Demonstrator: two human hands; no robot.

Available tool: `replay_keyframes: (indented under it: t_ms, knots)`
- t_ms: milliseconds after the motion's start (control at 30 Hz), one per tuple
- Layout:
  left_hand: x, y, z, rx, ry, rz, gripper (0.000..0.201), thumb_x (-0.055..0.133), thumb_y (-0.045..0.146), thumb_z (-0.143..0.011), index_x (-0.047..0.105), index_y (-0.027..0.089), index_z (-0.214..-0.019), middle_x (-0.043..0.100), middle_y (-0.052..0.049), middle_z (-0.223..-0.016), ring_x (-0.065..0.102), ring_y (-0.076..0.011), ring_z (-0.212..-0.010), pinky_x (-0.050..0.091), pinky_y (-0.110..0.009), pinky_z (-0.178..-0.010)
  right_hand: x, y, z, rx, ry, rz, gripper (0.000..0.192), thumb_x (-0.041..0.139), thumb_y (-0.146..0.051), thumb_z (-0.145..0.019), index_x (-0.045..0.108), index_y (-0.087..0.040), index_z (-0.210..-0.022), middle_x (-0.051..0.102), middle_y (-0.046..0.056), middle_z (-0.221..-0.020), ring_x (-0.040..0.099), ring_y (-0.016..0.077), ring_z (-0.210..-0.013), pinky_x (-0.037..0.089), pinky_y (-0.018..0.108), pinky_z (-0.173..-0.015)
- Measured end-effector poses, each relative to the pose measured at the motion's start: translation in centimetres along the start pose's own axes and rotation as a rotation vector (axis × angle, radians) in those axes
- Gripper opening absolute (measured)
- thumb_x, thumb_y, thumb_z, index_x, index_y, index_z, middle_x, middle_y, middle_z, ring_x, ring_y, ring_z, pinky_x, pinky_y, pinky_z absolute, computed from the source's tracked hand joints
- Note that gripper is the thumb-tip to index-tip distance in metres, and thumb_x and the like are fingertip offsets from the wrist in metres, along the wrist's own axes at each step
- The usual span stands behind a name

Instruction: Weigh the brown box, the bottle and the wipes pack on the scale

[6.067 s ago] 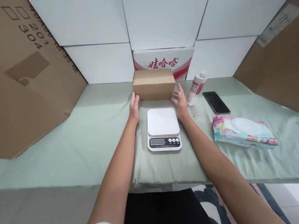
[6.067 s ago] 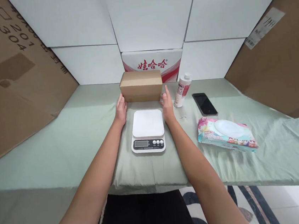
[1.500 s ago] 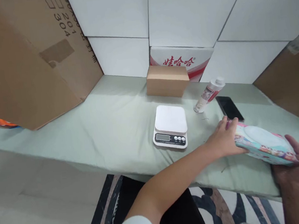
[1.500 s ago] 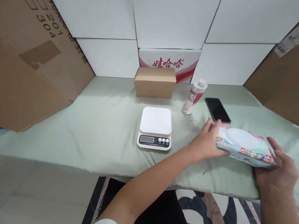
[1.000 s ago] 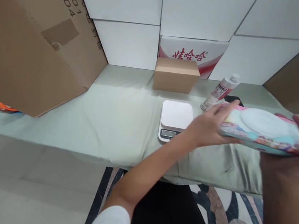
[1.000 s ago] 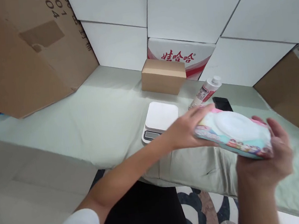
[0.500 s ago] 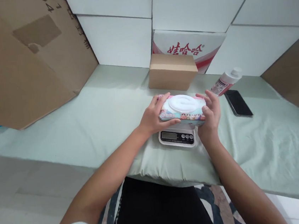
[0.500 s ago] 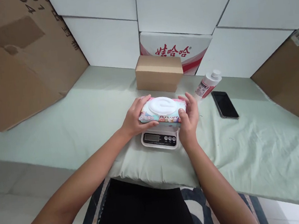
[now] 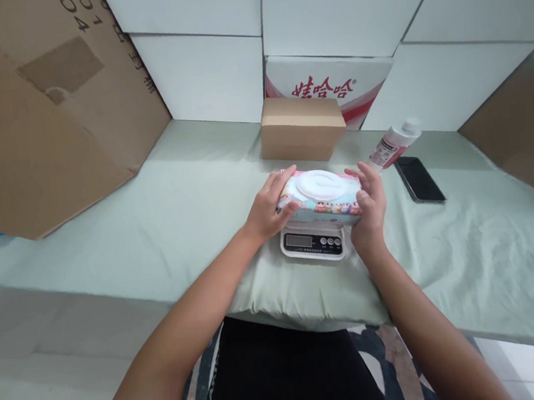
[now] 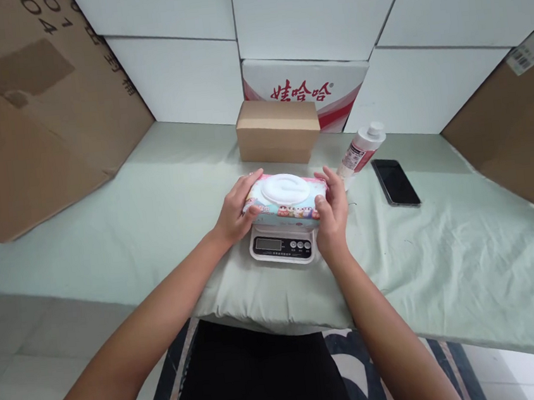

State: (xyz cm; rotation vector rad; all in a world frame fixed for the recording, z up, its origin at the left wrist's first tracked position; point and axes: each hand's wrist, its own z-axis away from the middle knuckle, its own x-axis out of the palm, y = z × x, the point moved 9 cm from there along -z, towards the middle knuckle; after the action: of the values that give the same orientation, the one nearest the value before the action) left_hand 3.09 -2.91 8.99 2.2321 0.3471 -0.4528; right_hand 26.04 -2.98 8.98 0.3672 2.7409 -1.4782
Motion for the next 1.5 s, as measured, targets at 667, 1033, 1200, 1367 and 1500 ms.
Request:
replay_keyframes:
  t_ms: [667, 1033, 1200, 1367, 1500]
  knots:
    - [-0.9, -1.1, 0.0, 0.006, -0.015, 0.188, 0.101, 0.06, 0.088, -0.086, 0.054, 0.016, -0.157, 0.06, -0.022, -0.158, 0.06, -0.0382, -0.146, 0.052, -0.051, -0.121, -0.8, -1.0, -0.5, -0.208, -0.16, 0.194, 0.059, 0.055, -0.065, -0.1, 0.062, -0.028, -0.145, 0.067, 0.012, -0.143, 0.065, 0.0361, -0.132, 0.054, 0.055, -0.11]
    - [-1.4, -1.4, 0.0, -0.055, -0.001, 0.134, 0.112, 0.061, 0.098, -0.074, 0.061, 0.018, -0.152, 0.069, -0.02, -0.147, 0.069, -0.0384, -0.132, 0.057, -0.049, -0.112, -1.1, -0.1, -0.9, -0.165, -0.158, 0.117, 0.06, 0.056, -0.066, -0.099, 0.06, -0.029, -0.146, 0.067, 0.011, -0.145, 0.066, 0.0354, -0.133, 0.055, 0.055, -0.111]
    - [-0.9, -2.0, -0.1, -0.073, -0.051, 0.143, 0.123, 0.069, 0.098, -0.066, 0.053, 0.019, -0.159, 0.062, -0.021, -0.157, 0.063, -0.04, -0.141, 0.054, -0.047, -0.117, -1.6, 0.5, -0.9, -0.143, -0.163, 0.181, 0.068, 0.056, -0.072, -0.096, 0.058, -0.029, -0.148, 0.066, 0.012, -0.146, 0.063, 0.0362, -0.133, 0.056, 0.05, -0.099]
    - [-0.7, -1.6, -0.3, -0.016, -0.064, 0.084, 0.123, 0.069, 0.097, -0.067, 0.051, 0.017, -0.159, 0.061, -0.023, -0.152, 0.063, -0.0387, -0.138, 0.058, -0.046, -0.109, -2.0, 0.8, -1.0, -0.103, -0.177, 0.33, 0.08, 0.058, -0.082, -0.09, 0.064, -0.025, -0.145, 0.068, 0.013, -0.129, 0.065, 0.0329, -0.111, 0.056, 0.047, -0.089]
    - [-0.7, -1.4, -0.2, 0.026, -0.037, 0.067, 0.122, 0.07, 0.096, -0.069, 0.05, 0.016, -0.159, 0.062, -0.022, -0.144, 0.064, -0.0359, -0.129, 0.059, -0.044, -0.102, -1.4, 1.2, -0.9, -0.076, -0.266, 0.262, 0.087, 0.062, -0.084, -0.088, 0.058, -0.024, -0.15, 0.067, 0.014, -0.138, 0.066, 0.0346, -0.116, 0.057, 0.049, -0.097]
